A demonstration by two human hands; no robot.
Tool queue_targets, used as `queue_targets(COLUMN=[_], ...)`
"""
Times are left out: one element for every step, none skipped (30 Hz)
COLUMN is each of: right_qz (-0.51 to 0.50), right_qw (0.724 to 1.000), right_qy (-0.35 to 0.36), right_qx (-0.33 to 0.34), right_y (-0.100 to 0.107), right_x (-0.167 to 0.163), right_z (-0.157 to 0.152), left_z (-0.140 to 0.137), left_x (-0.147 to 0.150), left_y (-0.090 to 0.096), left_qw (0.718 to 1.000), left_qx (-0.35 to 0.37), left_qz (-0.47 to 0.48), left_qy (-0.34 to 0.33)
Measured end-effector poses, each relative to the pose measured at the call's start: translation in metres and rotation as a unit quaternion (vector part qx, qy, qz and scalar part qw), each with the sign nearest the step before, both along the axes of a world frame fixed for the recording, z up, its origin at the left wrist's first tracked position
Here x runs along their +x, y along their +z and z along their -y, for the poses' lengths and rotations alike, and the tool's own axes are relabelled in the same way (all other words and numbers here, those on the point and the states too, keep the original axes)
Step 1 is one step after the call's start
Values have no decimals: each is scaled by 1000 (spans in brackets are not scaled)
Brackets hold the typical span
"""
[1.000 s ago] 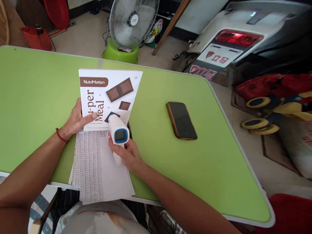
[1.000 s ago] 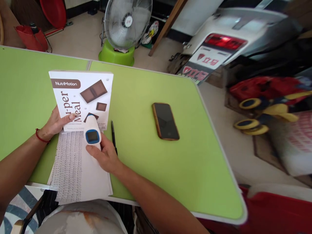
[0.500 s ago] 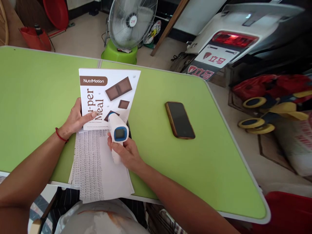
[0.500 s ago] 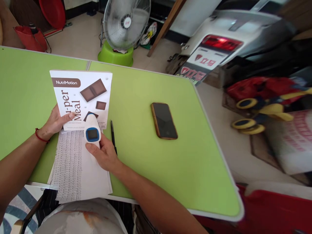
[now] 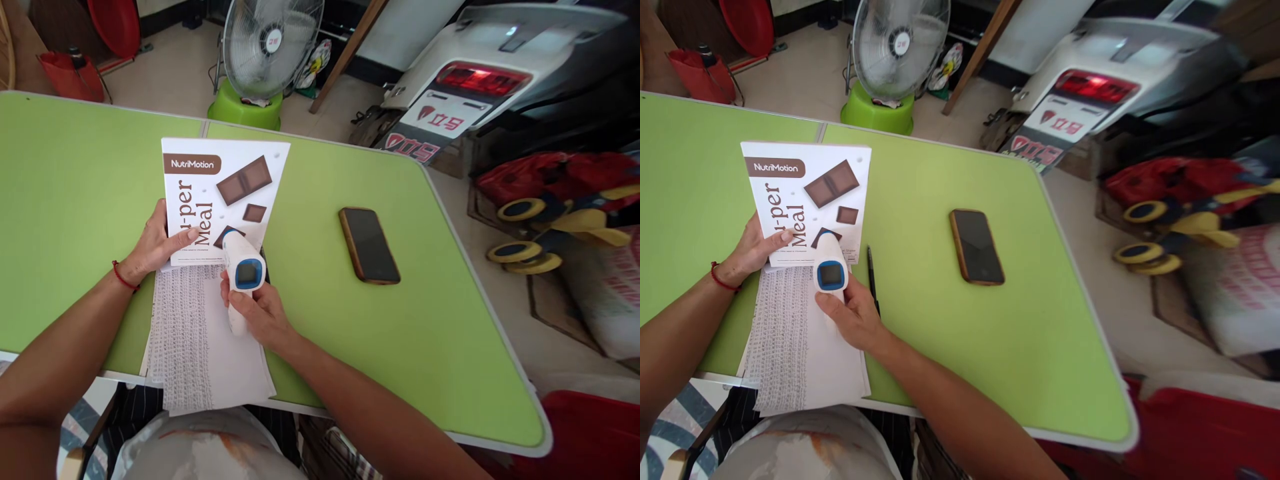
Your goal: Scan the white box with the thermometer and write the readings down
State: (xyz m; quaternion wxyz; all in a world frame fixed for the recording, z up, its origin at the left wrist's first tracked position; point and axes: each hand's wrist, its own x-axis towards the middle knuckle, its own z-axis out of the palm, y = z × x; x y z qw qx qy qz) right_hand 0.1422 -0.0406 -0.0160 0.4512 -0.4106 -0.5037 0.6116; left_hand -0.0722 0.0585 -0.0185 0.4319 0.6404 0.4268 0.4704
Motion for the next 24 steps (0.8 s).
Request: queue_targets(right_qz=[-2,-3,-3,-3,-3,-2,-1,0,0,0,0,0,-1,-3,-4,-4,-3,2,12,30,59,99,151,213], right_qw=[1000,1000,1000,1000,1000,1000,1000,1000,1000,1000,1000,1000,1000,1000,1000,1000,1000,1000,1000,999,997,991,980,962], right_qy=[3,5,7,8,9,8,8,9,9,9,9,9,9,8,7,7,8,7,3,-10,-32,-62,-101,-141], right_qx=[2,3,5,6,7,7,7,7,6,5,5,5,6,7,8,9,11,14,22,33,48,64,81,95], right_y=[0,0,-1,-1,-2,-2,-2,-2,-2,-2,-2,-2,-2,-2,-3,-3,-3,-2,-1,1,4,6,9,11], right_x=[0,1,1,1,1,1,2,2,2,2,2,2,2,1,1,0,0,1,2,5,9,15,22,31], right_z=[0,0,0,0,0,0,0,0,0,0,0,-1,-1,-1,0,0,0,1,1,0,-2,-6,-10,-16], left_z=[1,2,3,3,4,4,3,2,1,1,0,-1,-1,-1,-1,0,1,2,3,4,5,5,4,3], left_x=[0,1,1,1,1,1,1,0,0,0,-1,-1,-2,-2,-2,-2,-1,-1,0,1,2,3,3,3], left_y=[1,2,3,4,4,4,4,3,2,0,-1,-2,-4,-5,-5,-5,-4,-3,-1,2,4,7,9,11], left_qw=[1000,1000,1000,1000,1000,999,999,999,999,999,1000,1000,1000,1000,1000,1000,1000,1000,1000,1000,999,998,997,996], left_qx=[-3,-4,-5,-5,-5,-4,-3,-1,1,5,8,10,10,9,7,5,5,8,13,20,29,41,54,70], left_qz=[-6,-11,-16,-21,-26,-32,-36,-38,-36,-32,-25,-19,-15,-12,-11,-10,-9,-7,-4,0,5,11,16,20], left_qy=[2,3,3,4,5,7,10,12,12,11,8,5,2,0,-1,1,4,9,15,21,28,36,45,55])
